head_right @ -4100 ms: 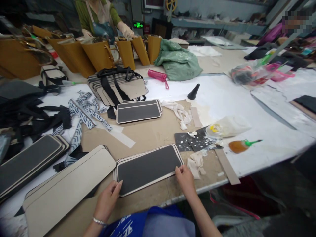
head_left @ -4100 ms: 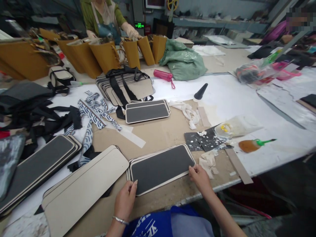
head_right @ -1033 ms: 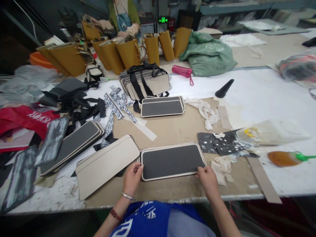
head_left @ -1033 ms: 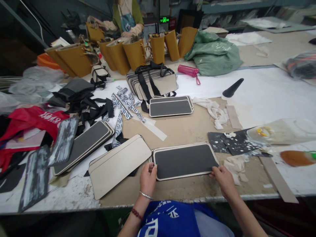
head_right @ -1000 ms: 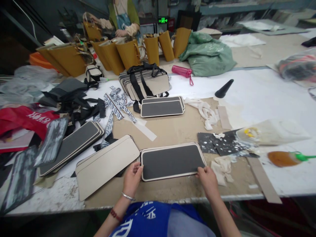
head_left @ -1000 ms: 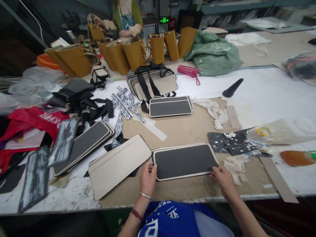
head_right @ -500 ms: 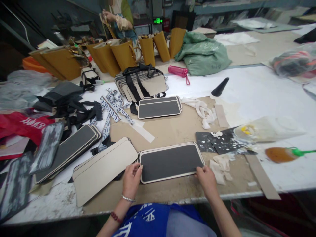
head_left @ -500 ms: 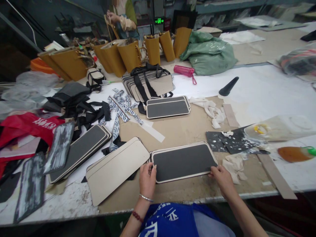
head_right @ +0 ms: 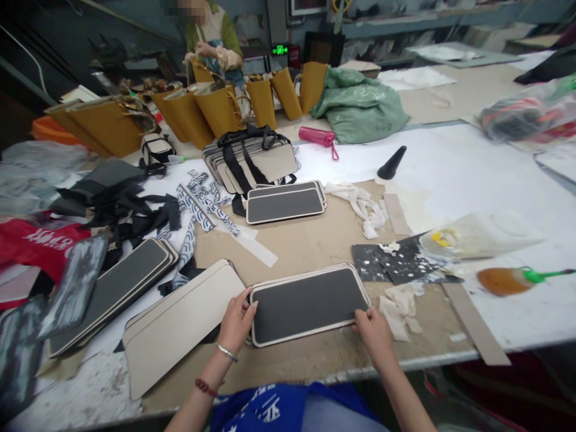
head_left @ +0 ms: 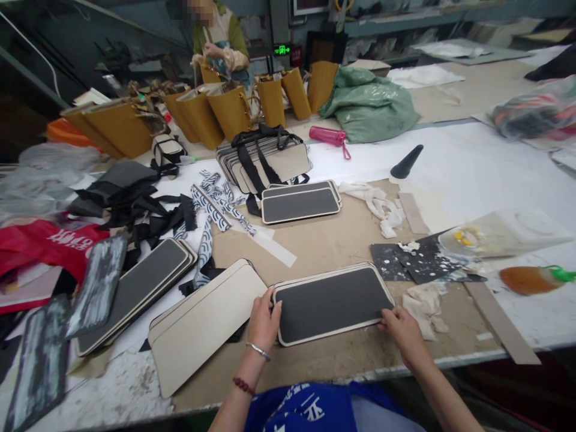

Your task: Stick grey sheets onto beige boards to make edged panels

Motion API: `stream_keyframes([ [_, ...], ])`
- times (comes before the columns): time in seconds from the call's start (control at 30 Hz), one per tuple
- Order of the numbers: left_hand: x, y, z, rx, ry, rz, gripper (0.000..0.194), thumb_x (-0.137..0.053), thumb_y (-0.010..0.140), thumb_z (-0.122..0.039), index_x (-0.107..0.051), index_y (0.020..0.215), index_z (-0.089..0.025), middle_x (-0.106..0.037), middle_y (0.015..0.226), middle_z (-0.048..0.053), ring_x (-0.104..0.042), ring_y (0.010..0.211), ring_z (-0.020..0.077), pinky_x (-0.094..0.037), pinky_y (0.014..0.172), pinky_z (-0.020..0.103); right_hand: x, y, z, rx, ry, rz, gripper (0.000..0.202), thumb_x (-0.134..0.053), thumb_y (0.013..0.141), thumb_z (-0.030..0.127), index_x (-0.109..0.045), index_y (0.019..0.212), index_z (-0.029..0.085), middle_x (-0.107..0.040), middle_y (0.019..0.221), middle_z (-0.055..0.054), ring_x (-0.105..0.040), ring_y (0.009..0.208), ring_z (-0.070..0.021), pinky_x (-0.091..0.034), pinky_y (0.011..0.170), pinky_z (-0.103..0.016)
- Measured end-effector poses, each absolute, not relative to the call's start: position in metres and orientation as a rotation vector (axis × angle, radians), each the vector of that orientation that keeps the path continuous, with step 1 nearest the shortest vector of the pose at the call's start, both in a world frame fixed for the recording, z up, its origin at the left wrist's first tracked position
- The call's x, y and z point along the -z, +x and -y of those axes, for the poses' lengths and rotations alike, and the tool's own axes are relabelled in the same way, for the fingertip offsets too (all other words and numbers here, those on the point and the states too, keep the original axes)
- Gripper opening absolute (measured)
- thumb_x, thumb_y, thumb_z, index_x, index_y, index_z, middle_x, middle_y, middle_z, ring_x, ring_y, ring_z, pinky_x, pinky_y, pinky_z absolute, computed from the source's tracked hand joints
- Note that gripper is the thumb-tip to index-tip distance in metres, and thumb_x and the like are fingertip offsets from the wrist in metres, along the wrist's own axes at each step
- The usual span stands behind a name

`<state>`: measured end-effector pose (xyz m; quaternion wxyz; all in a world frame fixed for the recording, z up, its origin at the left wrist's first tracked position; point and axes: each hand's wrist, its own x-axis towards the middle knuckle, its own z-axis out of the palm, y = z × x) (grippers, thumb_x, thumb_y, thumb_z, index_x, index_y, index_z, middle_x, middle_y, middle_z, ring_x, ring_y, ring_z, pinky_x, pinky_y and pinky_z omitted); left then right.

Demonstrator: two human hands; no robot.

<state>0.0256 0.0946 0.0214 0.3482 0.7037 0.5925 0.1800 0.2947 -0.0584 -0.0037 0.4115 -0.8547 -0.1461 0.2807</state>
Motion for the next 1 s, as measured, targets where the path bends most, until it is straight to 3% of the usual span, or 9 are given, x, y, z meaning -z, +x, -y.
stream_keyframes([
  [0.3, -0.016, 0.028, -0.107, -0.530, 1.806, -1.573, 0.024, -0.058, 0.063, -0.025, -0.049, 0.083, -0.016, -0.047, 0.077, 0.002, -0.049, 0.077, 0.0207, -0.044, 0.076, 0.039, 0.003, 0.292, 0.055, -0.727, -2.255, 0.346, 0.019, -0.043, 0.061, 0.038, -0.034, 0.052, 0.025, -0.046, 0.043, 0.004, -0.053, 0.049, -0.0171, -0.036, 0.049, -0.027],
  [0.47, -0.011, 0.030, -0.112, -0.571, 1.560, -1.566, 0.027, -0.063, 0.057, -0.029, -0.045, 0.074, -0.018, -0.048, 0.064, -0.003, -0.050, 0.062, 0.0172, -0.044, 0.064, 0.034, 0.006, 0.291, 0.055, -0.726, -2.251, 0.330, 0.018, -0.042, 0.062, 0.037, -0.034, 0.054, 0.024, -0.048, 0.044, 0.005, -0.056, 0.049, -0.0176, -0.037, 0.051, -0.027],
  [0.6, -0.018, 0.030, -0.113, -0.579, 1.253, -1.417, 0.038, -0.068, 0.053, -0.038, -0.048, 0.077, -0.017, -0.053, 0.057, -0.003, -0.054, 0.057, 0.0169, -0.045, 0.059, 0.031, 0.006, 0.291, 0.055, -0.734, -2.237, 0.325, 0.017, -0.041, 0.063, 0.037, -0.033, 0.055, 0.024, -0.047, 0.045, 0.005, -0.057, 0.051, -0.0178, -0.037, 0.051, -0.027],
  [0.73, -0.035, 0.028, -0.107, -0.462, 1.052, -1.234, 0.042, -0.070, 0.056, -0.045, -0.057, 0.080, -0.013, -0.064, 0.069, 0.004, -0.060, 0.068, 0.0202, -0.048, 0.064, 0.031, 0.007, 0.291, 0.056, -0.739, -2.233, 0.333, 0.017, -0.041, 0.063, 0.037, -0.033, 0.056, 0.024, -0.048, 0.046, 0.005, -0.057, 0.051, -0.0177, -0.038, 0.051, -0.027],
  [1.0, -0.031, 0.031, -0.088, -0.520, 0.656, -1.119, 0.032, -0.069, 0.065, -0.020, -0.061, 0.096, -0.014, -0.069, 0.087, 0.007, -0.064, 0.084, 0.0222, -0.050, 0.082, 0.035, 0.008, 0.292, 0.058, -0.783, -2.251, 0.371, 0.021, -0.041, 0.066, 0.039, -0.032, 0.054, 0.024, -0.049, 0.046, 0.003, -0.053, 0.047, -0.0157, -0.036, 0.048, -0.025],
])
